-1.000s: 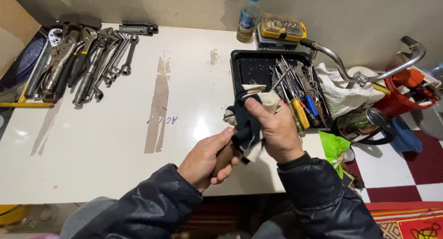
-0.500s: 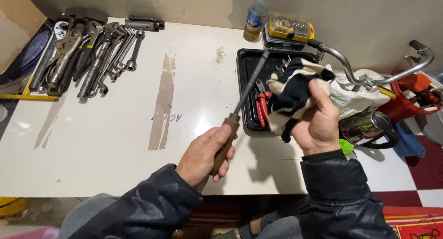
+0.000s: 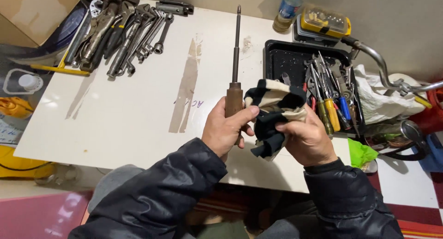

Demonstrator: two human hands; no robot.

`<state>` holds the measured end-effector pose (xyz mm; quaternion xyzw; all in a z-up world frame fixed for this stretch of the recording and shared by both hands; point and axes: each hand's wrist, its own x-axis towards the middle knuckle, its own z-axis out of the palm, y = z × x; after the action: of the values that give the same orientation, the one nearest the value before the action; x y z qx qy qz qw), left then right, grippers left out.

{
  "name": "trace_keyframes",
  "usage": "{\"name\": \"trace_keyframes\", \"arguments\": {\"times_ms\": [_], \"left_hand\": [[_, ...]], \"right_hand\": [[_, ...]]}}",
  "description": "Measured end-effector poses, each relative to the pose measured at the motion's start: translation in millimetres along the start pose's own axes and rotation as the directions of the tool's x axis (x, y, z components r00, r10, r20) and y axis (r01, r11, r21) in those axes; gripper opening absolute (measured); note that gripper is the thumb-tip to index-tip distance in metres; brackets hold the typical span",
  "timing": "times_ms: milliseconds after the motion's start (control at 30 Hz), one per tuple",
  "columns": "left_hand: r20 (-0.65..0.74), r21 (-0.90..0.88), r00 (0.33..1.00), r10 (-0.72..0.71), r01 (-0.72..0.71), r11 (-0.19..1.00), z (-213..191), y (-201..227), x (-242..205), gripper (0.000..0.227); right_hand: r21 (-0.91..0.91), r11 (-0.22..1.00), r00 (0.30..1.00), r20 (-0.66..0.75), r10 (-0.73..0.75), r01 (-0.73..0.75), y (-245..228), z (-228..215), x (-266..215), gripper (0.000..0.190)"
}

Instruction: The person wipes a long metal tool with a wooden handle using a striped cloth. They then use a small blue-handled tool to scrape the metal shaft of the tool while holding it with the cloth.

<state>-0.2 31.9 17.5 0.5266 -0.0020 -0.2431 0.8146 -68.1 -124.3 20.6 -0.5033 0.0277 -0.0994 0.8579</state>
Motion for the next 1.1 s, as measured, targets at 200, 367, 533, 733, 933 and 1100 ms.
{"name": "trace_keyframes", "arguments": {"times_ms": [200, 367, 533, 733, 933, 1100], "left_hand": [[-0.028, -0.019, 0.999, 0.018, -0.018, 1.000, -4.0, 10.6, -2.8, 0.030], [-0.055, -0.044, 0.997, 0.046, -0.048, 0.998, -6.6, 12.5, -0.5, 0.032], [-0.041, -0.048, 0.998, 0.053, -0.055, 0.997, -9.8, 8.7, 4.9, 0.032], [-0.154, -0.013, 0.987, 0.037, -0.039, 0.999, -20.4, 22.7, 7.5, 0.031], [-0.281, 0.055, 0.959, -0.026, 0.044, 0.998, -25.1, 45.3, 5.8, 0.029], [-0.263, -0.007, 0.963, -0.061, 0.062, 0.998, -23.6, 46.9, 4.5, 0.028]], "right_hand": [[-0.065, 0.995, 0.997, 0.031, 0.077, -0.075, -8.0, 0.6, -0.9, 0.062], [-0.162, 0.981, 0.993, 0.028, 0.116, -0.110, -14.7, -1.9, -1.2, 0.043], [-0.500, 0.863, 0.994, -0.103, 0.026, -0.074, 17.0, -57.8, 5.6, 0.011], [-0.257, 0.966, 0.960, -0.277, -0.034, -0.040, -10.4, -49.5, 10.6, 0.010], [0.258, 0.963, 0.874, -0.482, 0.059, 0.078, -36.8, -55.7, 18.9, 0.020], [0.040, 0.984, 0.929, -0.325, 0.177, -0.174, -34.8, -42.3, 14.9, 0.030]]}}
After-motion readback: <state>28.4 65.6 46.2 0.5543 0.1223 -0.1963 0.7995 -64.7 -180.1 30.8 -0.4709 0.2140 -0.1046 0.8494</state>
